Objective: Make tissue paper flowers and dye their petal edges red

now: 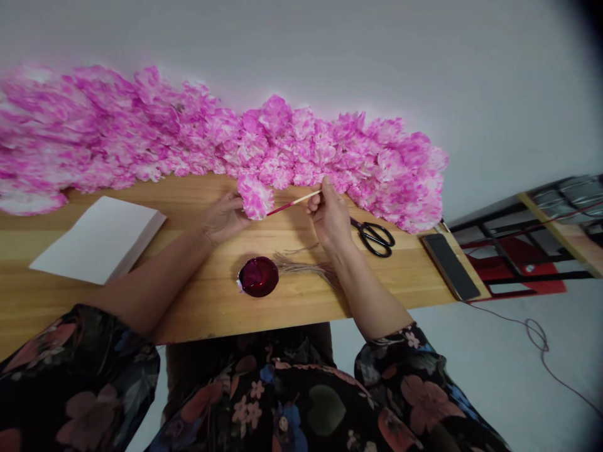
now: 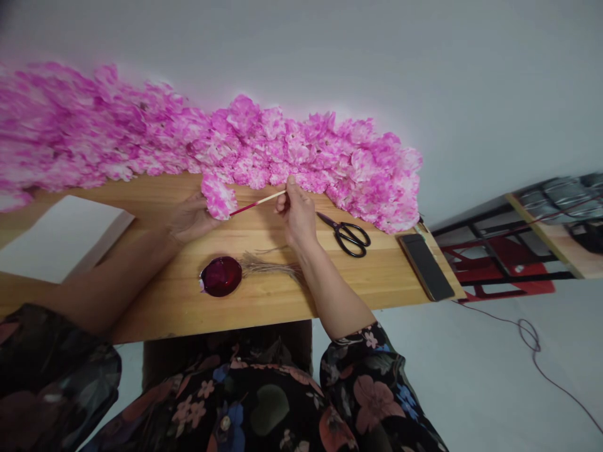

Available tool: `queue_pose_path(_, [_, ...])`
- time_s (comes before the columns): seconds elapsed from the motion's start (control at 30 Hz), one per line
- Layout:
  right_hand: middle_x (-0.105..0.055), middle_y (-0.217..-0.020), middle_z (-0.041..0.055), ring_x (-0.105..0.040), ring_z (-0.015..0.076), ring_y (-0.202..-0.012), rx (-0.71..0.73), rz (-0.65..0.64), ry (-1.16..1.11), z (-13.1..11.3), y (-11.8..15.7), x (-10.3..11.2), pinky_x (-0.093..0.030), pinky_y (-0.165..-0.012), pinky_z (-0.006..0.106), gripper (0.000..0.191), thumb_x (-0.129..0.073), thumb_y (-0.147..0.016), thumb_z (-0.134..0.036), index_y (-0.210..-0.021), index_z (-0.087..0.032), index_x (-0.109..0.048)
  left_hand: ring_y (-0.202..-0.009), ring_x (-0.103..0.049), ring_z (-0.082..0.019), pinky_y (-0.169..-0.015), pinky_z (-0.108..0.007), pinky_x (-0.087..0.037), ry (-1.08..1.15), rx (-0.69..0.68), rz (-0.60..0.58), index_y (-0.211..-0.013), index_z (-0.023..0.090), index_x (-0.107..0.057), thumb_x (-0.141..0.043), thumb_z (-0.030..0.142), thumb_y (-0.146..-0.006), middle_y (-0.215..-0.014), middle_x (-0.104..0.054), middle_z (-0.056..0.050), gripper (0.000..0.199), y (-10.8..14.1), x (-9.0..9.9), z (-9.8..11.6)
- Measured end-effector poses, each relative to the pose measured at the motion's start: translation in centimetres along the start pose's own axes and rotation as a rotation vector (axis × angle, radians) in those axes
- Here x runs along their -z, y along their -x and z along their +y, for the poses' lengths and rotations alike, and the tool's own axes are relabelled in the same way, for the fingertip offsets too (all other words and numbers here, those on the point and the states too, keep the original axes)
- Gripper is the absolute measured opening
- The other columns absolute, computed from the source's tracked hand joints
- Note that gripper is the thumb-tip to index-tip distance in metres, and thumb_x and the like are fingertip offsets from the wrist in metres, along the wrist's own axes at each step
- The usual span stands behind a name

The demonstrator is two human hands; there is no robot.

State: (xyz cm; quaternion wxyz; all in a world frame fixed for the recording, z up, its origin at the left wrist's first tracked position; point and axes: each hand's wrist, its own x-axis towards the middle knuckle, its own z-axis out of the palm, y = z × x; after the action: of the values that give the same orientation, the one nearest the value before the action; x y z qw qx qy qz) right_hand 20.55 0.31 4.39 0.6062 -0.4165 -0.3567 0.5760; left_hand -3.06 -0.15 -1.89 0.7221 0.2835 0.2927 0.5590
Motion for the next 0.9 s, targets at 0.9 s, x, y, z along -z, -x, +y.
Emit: queue_pose_path(0.9, [-0.058,-0.064,-0.0099,-0.056,0.0075,-0.06,0.137,-0.087,-0.096,-1.0,-0.7,0.8,-0.049,-0.054,0.019,0.04,-0.097,-0.079,-0.056,-0.087,-0.026,-0.071,-0.068,-0.062,-0.012,-0.069,-0.025,-0.051,0.022,-0.036,0.052,-0.093,0.017,-0.077,-0.08,0.001,-0.078,-0.081,-0.071,0.0,0.022,0.1,-2.1,-0.1])
